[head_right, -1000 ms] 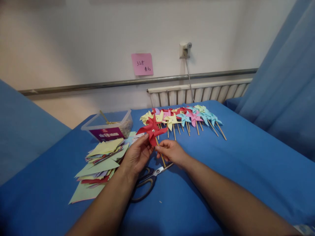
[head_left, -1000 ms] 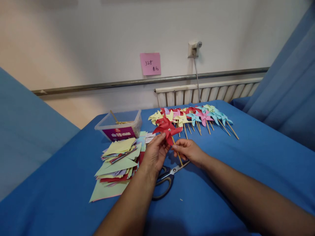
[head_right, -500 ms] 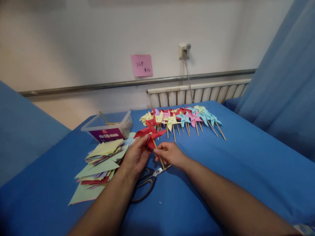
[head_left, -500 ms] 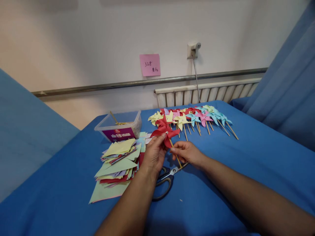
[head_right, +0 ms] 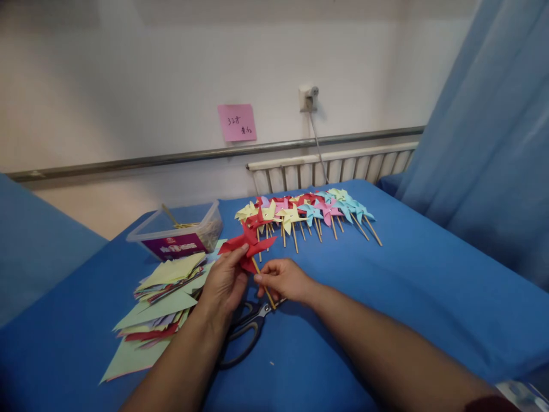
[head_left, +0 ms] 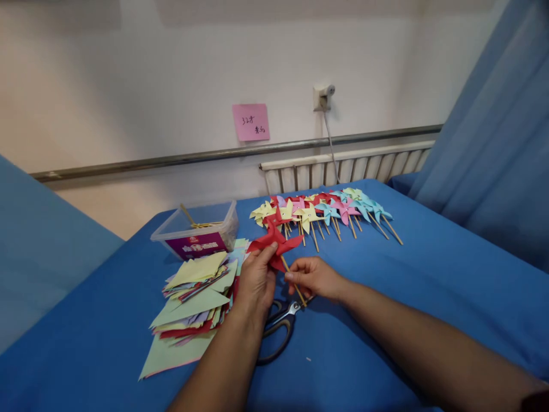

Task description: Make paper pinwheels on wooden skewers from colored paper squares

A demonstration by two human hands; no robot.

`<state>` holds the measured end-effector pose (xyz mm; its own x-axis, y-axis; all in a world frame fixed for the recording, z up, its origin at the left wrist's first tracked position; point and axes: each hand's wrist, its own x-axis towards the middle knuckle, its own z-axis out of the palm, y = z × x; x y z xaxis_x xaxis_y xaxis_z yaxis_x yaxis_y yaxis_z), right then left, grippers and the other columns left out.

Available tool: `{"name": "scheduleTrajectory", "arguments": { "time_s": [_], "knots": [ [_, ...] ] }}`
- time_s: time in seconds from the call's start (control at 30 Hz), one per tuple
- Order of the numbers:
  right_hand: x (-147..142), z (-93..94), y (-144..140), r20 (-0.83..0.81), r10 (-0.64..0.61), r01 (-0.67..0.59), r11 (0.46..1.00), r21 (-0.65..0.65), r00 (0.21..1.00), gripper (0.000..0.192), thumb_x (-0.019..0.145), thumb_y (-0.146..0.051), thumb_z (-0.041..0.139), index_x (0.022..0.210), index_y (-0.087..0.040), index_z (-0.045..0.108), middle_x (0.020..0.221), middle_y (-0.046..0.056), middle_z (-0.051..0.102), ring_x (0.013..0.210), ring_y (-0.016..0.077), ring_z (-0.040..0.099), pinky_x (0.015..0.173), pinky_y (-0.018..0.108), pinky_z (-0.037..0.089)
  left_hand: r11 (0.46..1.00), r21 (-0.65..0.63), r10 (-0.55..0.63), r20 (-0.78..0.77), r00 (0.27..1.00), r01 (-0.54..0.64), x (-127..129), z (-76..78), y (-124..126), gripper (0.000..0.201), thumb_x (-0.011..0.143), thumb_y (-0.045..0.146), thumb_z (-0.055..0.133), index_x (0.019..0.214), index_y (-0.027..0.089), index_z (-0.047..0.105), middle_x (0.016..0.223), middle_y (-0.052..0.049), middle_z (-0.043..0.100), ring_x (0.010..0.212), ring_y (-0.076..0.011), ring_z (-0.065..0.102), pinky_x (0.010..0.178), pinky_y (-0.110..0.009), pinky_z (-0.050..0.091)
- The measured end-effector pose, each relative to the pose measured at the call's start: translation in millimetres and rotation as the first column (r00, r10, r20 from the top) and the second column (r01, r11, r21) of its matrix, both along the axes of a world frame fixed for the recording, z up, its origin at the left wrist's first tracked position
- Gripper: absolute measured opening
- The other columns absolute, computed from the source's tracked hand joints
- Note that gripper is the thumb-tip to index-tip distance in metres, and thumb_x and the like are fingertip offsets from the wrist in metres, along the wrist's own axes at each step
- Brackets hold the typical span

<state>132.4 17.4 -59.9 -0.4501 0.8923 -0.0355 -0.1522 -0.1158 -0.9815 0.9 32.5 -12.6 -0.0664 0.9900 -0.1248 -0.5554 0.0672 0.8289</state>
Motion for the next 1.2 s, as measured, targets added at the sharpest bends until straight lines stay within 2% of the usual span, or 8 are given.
{"name": "scheduleTrajectory", "arguments": {
  "time_s": [0.17,0.33,0.67,0.77,0.93,1.2],
  "knots": [
    [-4.0,-2.6,3.5,-0.011,0.029,-0.029,0.999,-0.042,1.000,0.047,0.061,-0.055,0.075,0.076,-0.019,0.050,0.058,-0.003,0.067,0.034,0.0068,0.048,0.037,0.019,0.036,0.999,0.015,0.041,0.001,0.999,-0.041,-5.1,3.3,5.1,0.013,0.061,0.008,0.076,0.073,0.011,0.069,0.070,-0.004,0.072,0.061,-0.0127,0.065,0.064,-0.023,0.053],
    [-5.5,-6.6,5.5,0.022,0.058,-0.057,0.998,-0.033,0.998,0.048,0.058,-0.053,0.078,0.075,-0.018,0.049,0.055,-0.004,0.065,0.036,0.0069,0.050,0.038,0.019,0.037,0.995,-0.010,0.095,0.028,0.995,-0.094,-6.5,4.1,7.9,0.006,0.065,0.005,0.071,0.067,0.010,0.067,0.064,-0.004,0.071,0.055,-0.0125,0.064,0.057,-0.022,0.054],
    [-7.0,-11.9,5.6,0.084,0.030,-0.034,0.998,0.048,0.996,0.036,0.068,-0.046,0.074,0.072,-0.017,0.055,0.053,-0.005,0.060,0.039,0.0063,0.049,0.040,0.019,0.038,0.973,-0.045,0.229,0.045,0.972,-0.227,-11.1,6.3,14.3,0.013,0.072,-0.002,0.061,0.070,0.010,0.066,0.065,-0.003,0.071,0.057,-0.0113,0.066,0.060,-0.021,0.055],
    [-8.9,-13.6,5.0,0.123,0.017,-0.024,0.998,0.055,0.992,0.032,0.070,-0.043,0.073,0.070,-0.017,0.054,0.050,-0.007,0.056,0.041,0.0065,0.048,0.042,0.019,0.040,0.974,-0.060,0.220,0.035,0.975,-0.218,-9.1,6.7,12.8,0.012,0.072,-0.001,0.063,0.070,0.010,0.065,0.065,-0.003,0.071,0.057,-0.0113,0.065,0.059,-0.021,0.055],
    [-8.6,-13.7,3.8,0.166,-0.003,-0.018,0.993,0.121,0.986,0.026,0.072,-0.036,0.071,0.068,-0.017,0.055,0.051,-0.007,0.053,0.043,0.0063,0.048,0.042,0.019,0.039,0.989,-0.048,0.142,0.032,0.989,-0.140,-7.3,6.9,10.1,0.011,0.072,-0.001,0.063,0.069,0.010,0.066,0.064,-0.003,0.070,0.055,-0.0110,0.064,0.057,-0.021,0.054],
    [-7.0,-15.8,5.6,0.231,-0.022,-0.017,0.986,0.164,0.973,0.019,0.076,-0.030,0.068,0.070,-0.016,0.056,0.054,-0.006,0.054,0.046,0.0066,0.050,0.045,0.018,0.039,0.992,0.007,0.126,0.020,0.992,-0.126,-12.0,1.0,14.5,0.007,0.070,0.004,0.067,0.071,0.010,0.067,0.068,-0.003,0.071,0.060,-0.0120,0.066,0.061,-0.022,0.054]
  ]
}}
